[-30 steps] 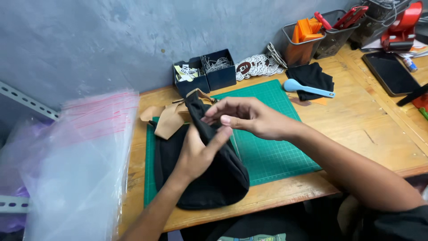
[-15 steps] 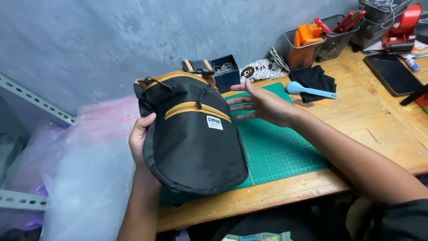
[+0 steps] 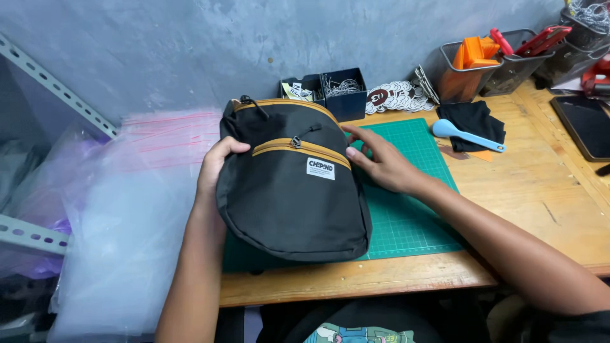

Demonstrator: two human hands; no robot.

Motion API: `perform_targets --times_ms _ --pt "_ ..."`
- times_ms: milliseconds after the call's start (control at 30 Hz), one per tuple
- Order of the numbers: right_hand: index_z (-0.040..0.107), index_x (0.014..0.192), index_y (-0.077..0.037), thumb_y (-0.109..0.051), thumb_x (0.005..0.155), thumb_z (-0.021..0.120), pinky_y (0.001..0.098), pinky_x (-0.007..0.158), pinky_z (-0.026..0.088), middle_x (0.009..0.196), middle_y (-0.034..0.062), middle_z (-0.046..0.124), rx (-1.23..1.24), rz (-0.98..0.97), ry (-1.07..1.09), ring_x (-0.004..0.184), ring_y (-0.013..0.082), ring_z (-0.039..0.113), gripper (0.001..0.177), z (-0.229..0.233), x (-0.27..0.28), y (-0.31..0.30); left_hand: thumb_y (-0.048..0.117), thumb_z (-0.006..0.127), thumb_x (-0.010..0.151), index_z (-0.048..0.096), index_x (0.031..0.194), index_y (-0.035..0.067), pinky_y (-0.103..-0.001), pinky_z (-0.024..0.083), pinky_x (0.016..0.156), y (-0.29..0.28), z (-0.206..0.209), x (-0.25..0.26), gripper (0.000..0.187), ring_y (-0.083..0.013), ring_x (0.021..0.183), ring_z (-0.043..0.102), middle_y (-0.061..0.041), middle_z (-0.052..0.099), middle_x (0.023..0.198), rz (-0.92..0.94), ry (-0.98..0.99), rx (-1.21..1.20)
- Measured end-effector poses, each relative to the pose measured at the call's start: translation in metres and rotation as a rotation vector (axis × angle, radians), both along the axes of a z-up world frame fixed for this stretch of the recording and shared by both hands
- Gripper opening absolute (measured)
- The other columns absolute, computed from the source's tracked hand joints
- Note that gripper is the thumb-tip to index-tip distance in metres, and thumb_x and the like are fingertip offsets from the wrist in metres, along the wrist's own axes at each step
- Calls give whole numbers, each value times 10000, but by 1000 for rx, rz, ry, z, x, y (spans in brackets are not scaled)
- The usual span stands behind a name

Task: The person uses a light blue brush to clean the surface of a black shoulder bag. They then attach a cartoon bear keychain to the bag's strap and fold the strap neatly.

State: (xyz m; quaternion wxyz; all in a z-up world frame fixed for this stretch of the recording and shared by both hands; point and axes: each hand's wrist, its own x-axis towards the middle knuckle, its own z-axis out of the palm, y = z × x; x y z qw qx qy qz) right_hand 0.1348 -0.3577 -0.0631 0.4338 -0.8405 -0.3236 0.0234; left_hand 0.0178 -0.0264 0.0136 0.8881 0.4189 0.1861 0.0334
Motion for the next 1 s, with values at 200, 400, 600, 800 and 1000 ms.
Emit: perform_targets --times_ms 200,400,600,800,1000 --pt "772 1177 -44 -250 1085 802 551 1065 573 1106 189 784 -101 -22 -47 1182 444 741 228 27 20 -42 9 787 826 768 1227 -29 -454 723 763 13 -14 8 403 -371 861 856 -255 822 994 -48 -9 391" --pt "823 1098 -75 -164 1069 795 529 1035 569 951 190 815 -171 -112 -31 1062 383 793 98 72 30 -82 163 868 989 756 1328 9 -377 719 834 3 -17 18 389 -210 961 817 -123 819 1066 -82 -171 553" --pt "869 1050 -183 -267 976 841 501 981 610 1006 76 824 -412 -83 -443 1056 375 789 116 28 50 -69 557 744 1059 894 1022 221 -496 615 900 20 -66 43 370 -394 1026 812 -77 841 906 -22 38 1417" --pt "859 1156 -214 -417 1066 839 394 841 592 907 -22 806 -127 10 -461 846 218 815 223 39 -1 37 617 786 1032 775 651 164 -404 561 686 -3 -39 20 592 -362 666 749 -102 677 549 40 -72 1456" --pt "800 1044 -224 -259 1016 812 428 823 584 840 -50 727 -258 60 -613 871 292 789 46 15 14 99 483 789 933 743 665 132 -448 574 737 -7 -33 17 445 -403 746 766 -72 695 581 -85 56 1542"
